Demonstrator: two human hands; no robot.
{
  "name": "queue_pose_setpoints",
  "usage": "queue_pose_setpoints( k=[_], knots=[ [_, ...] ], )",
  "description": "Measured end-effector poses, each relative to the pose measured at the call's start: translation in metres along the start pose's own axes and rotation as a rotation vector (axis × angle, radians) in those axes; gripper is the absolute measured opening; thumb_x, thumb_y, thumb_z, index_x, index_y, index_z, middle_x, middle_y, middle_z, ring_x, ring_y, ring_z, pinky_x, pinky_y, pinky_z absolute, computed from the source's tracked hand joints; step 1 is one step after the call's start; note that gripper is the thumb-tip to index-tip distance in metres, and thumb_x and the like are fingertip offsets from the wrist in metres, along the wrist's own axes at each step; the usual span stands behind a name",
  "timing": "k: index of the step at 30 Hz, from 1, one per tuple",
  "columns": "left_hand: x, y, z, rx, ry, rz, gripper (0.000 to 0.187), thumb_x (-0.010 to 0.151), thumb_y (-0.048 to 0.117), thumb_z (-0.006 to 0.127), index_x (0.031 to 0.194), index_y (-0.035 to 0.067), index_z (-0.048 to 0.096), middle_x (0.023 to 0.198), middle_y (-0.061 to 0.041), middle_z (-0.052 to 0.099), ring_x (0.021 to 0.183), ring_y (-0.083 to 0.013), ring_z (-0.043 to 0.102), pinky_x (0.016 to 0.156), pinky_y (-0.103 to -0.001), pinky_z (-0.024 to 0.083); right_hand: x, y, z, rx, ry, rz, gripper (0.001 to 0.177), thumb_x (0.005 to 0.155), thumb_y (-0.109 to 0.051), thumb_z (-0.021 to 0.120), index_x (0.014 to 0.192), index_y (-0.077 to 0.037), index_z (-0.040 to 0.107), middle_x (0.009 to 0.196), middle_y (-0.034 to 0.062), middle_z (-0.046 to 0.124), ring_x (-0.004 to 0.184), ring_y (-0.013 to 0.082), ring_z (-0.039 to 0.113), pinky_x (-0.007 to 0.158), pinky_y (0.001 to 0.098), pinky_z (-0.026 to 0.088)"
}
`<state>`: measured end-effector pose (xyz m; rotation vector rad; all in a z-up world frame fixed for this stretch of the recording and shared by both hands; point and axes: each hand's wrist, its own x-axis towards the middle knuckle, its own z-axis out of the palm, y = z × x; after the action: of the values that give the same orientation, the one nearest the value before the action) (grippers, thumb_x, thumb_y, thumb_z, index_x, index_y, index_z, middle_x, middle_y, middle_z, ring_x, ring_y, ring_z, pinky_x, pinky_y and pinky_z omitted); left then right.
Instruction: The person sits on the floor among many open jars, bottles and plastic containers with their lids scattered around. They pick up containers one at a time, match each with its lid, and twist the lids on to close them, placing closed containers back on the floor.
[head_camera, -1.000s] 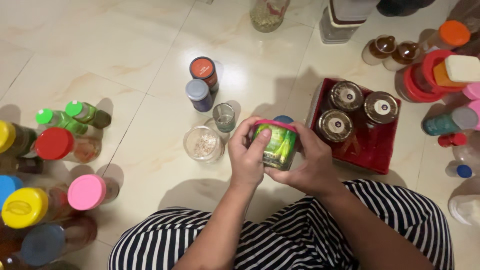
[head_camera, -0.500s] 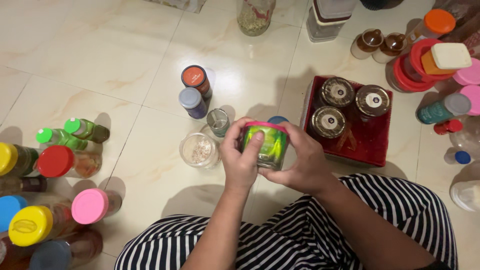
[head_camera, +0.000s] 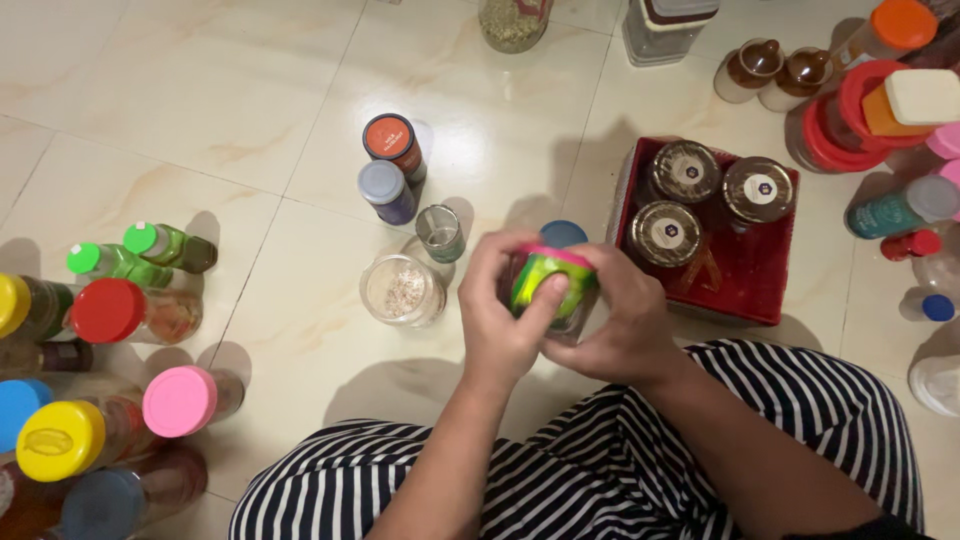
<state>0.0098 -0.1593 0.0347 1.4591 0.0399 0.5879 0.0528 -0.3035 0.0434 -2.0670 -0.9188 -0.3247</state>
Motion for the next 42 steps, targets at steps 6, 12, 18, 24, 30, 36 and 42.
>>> queue_pose_setpoints(
  k=[6,12,18,24,30,36,42],
  knots=[
    [0.007,-0.017,-0.002,-0.606,-0.050,-0.470,0.064,0.078,0.002,0.084,0.133,-0.002,0.051,0.122,-0.012,0.064,0.112,-0.0219,0.064,0.101,-0.036,0.054,0.012,0.007,-0.018,0.160,-0.062,-0.146,0.079,0.080,-0.039,0.088,0.136,-0.004,0.045,0.143,0.0221,0.056,0.136,0.0380,0.058,0.113,0.0467,0.050],
    [0.009,-0.016,-0.015,-0.664,-0.163,-0.509,0.060,0.075,0.013,0.075,0.131,0.006,0.056,0.122,-0.005,0.064,0.112,-0.0158,0.064,0.100,-0.031,0.052,0.010,0.020,-0.015,0.206,-0.155,-0.156,0.065,0.107,-0.055,0.042,0.151,-0.007,0.044,0.159,0.0288,0.042,0.150,0.0391,0.045,0.124,0.0509,0.037],
    [0.004,-0.036,0.000,-0.741,0.144,-0.866,0.033,0.100,0.030,0.056,0.110,-0.001,0.064,0.097,-0.010,0.068,0.088,-0.0205,0.065,0.081,-0.036,0.053,-0.005,0.025,0.014,-0.012,-0.066,-0.359,0.052,0.105,-0.046,0.042,0.137,-0.006,0.052,0.142,0.0237,0.050,0.121,0.0404,0.055,0.108,0.0531,0.048],
    [-0.005,-0.034,0.005,-0.208,0.190,-0.596,0.027,0.098,0.021,0.061,0.100,-0.004,0.070,0.093,-0.009,0.071,0.085,-0.0159,0.063,0.080,-0.029,0.051,-0.013,0.020,0.032,0.142,0.118,-0.235,0.047,0.108,-0.039,0.034,0.132,-0.001,0.047,0.136,0.0298,0.052,0.114,0.0422,0.060,0.102,0.0528,0.051],
    [-0.008,-0.024,0.006,0.152,0.154,-0.272,0.022,0.100,0.018,0.060,0.104,-0.003,0.066,0.097,-0.009,0.070,0.090,-0.0151,0.063,0.084,-0.028,0.052,-0.018,0.012,0.039,0.531,0.043,0.221,0.052,0.105,-0.035,0.026,0.136,0.003,0.043,0.117,0.0245,0.060,0.101,0.0365,0.066,0.088,0.0438,0.055],
    [-0.005,-0.032,0.004,-0.083,0.110,-0.331,0.021,0.102,0.016,0.061,0.109,-0.003,0.064,0.105,-0.010,0.068,0.096,-0.0174,0.062,0.090,-0.031,0.050,-0.013,0.006,0.019,0.192,-0.109,0.055,0.049,0.123,-0.039,0.016,0.145,0.003,0.031,0.143,0.0272,0.042,0.122,0.0427,0.055,0.108,0.0481,0.052],
    [0.011,-0.033,-0.011,-0.573,0.018,-1.123,0.030,0.100,0.030,0.050,0.113,0.007,0.064,0.100,-0.010,0.071,0.091,-0.0239,0.068,0.083,-0.041,0.055,-0.002,0.039,-0.039,-0.027,-0.265,-0.584,0.080,0.083,-0.068,0.071,0.148,-0.030,0.046,0.149,0.0222,0.040,0.117,0.0367,0.063,0.090,0.0411,0.060]
  ],
)
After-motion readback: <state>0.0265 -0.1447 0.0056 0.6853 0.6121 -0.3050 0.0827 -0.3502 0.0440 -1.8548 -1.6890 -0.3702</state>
